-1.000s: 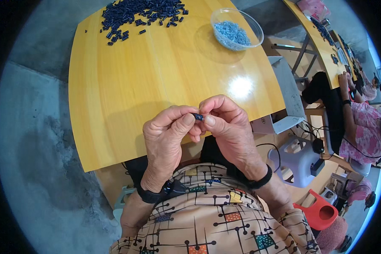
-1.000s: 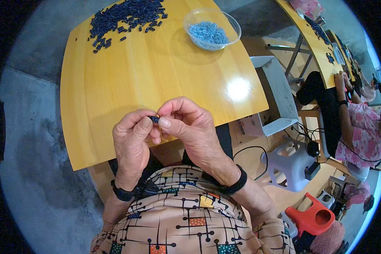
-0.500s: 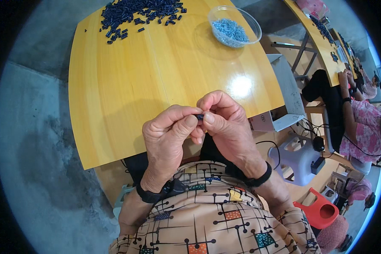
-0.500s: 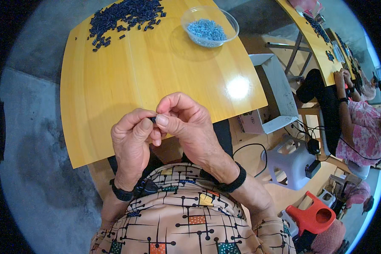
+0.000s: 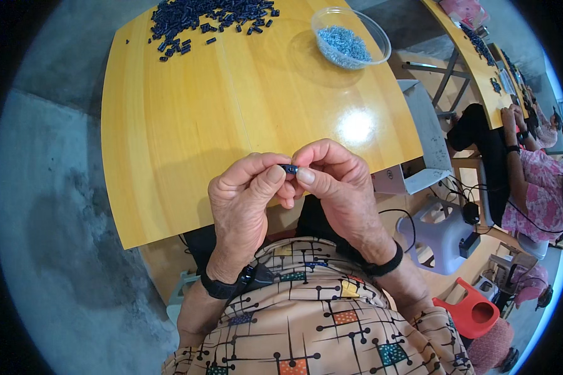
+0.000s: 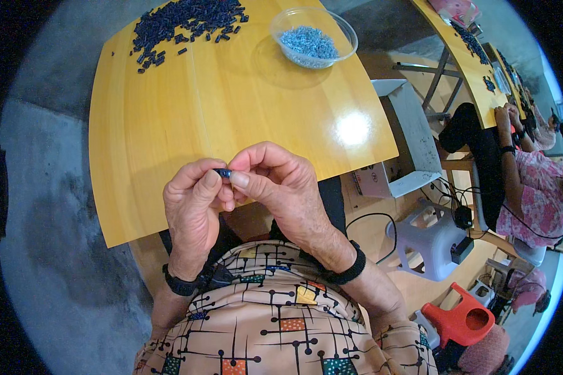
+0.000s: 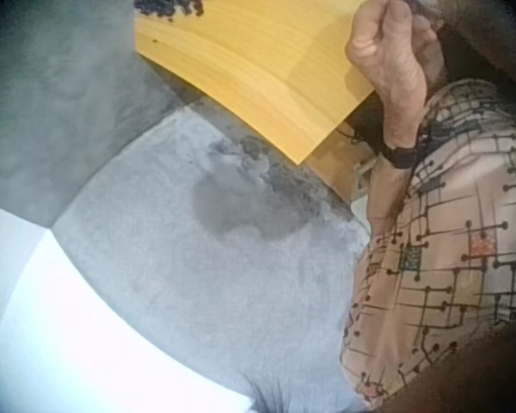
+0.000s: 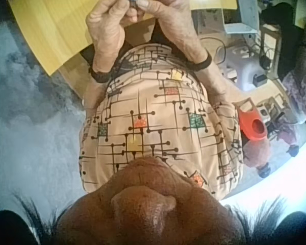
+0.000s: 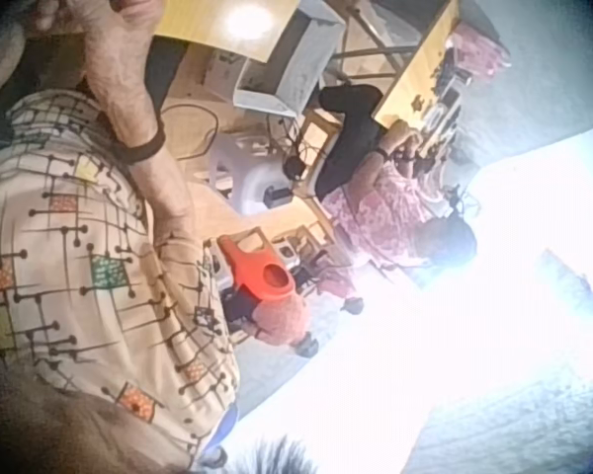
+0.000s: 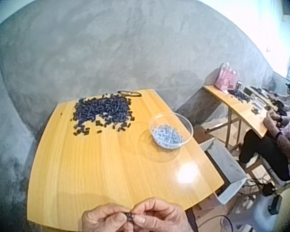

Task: Manually assembling small blue plastic plugs into black cylindrical housings at a factory workstation.

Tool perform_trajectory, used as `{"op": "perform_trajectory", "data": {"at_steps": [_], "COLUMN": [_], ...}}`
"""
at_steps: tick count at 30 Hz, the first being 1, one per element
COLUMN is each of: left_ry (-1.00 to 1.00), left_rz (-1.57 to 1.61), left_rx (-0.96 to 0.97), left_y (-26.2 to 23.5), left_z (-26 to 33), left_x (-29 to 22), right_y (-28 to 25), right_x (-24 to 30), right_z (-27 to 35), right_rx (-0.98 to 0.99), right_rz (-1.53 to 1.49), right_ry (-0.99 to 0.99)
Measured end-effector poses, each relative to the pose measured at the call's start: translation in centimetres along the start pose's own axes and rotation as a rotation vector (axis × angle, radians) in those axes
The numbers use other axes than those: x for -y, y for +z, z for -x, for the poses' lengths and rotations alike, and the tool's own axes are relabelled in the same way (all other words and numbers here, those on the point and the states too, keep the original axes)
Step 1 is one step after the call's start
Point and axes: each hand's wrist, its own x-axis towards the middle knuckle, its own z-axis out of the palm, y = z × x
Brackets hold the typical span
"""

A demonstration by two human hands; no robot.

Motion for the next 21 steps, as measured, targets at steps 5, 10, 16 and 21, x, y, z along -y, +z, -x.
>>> {"op": "perform_trajectory", "data": {"at_steps": [5,10,16,21], "left_ry": [0.007,0.049,0.063,0.027], "left_rz": [-0.055,-0.104,-0.106,-0.016], "left_rx": [0.002,0.040,0.018,0.006], "left_y": [-0.13,-0.12,-0.42,-0.64], "left_z": [-0.01,0.16,0.12,0.32], "left_x": [0.09,0.06,0.25,0.44], "right_y": [-0.16,-0.22,-0.26,-0.04], "right_x": [-0.05,0.12,0.59,0.16], "right_z": [-0.20,-0.14,-0.31,-0.10], "right_rx": [0.008,0.046,0.030,0.002], "right_rz": [-0.011,-0.047,0.020,0.028], "right_ry": [0.013,0.016,0.070,0.088]}}
